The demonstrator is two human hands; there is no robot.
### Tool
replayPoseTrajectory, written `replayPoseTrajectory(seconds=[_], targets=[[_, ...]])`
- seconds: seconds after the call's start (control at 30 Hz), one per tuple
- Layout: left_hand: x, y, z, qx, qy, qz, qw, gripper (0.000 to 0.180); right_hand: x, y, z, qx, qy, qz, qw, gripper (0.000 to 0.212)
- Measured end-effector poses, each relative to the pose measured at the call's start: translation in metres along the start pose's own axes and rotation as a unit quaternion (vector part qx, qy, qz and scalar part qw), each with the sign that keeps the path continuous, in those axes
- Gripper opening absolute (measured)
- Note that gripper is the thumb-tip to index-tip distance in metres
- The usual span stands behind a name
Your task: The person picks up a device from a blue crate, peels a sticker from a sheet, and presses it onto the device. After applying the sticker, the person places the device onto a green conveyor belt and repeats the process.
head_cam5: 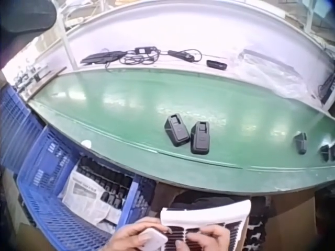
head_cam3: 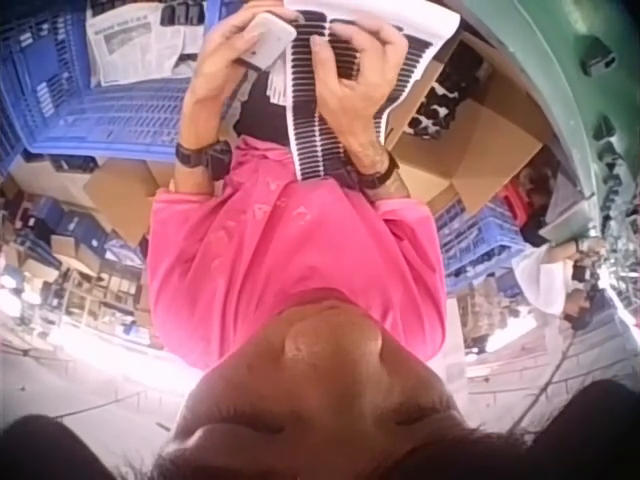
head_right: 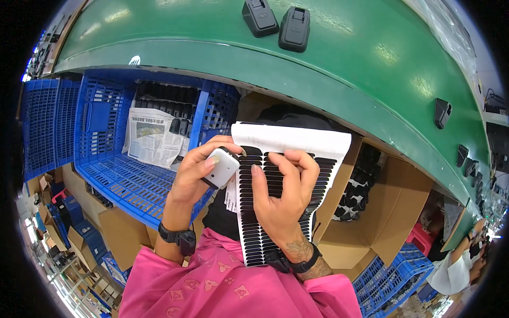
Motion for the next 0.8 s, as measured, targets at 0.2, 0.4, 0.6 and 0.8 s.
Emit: replayPoseTrajectory(seconds=[0.2, 0.4, 0.6, 0.8], targets=[[0.002, 0.004, -0.002, -0.006, 0.001, -0.005, 1.000, 0.051, 0.001, -0.003, -0.004, 0.002, 0.085, 0.006, 0.996, 0.020], [0.001, 0.014, -0.012, -0.079, 0.014, -0.064, 0.995, 0.049, 0.006, -0.009, -0.005, 0.013, 0.080, -0.010, 0.997, 0.011], [-0.015, 0.037, -0.017, -0.110, 0.102, -0.143, 0.978, 0.043, 0.012, -0.011, 0.023, 0.096, -0.171, -0.085, 0.977, 0.010], [-0.025, 0.035, -0.060, -0.066, -0.052, -0.077, 0.994, 0.057, 0.043, -0.014, 0.054, 0.036, -0.484, -0.187, 0.854, 0.010]])
Point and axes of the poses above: each hand's wrist, its own y-axis away from the middle knuckle, its own z-axis out of the back of the hand, x = y × z, the point moved 2 cm from there along -y, towards the middle knuckle, and after that the axes turned 1 degree about -y, right-handed, at the moved point
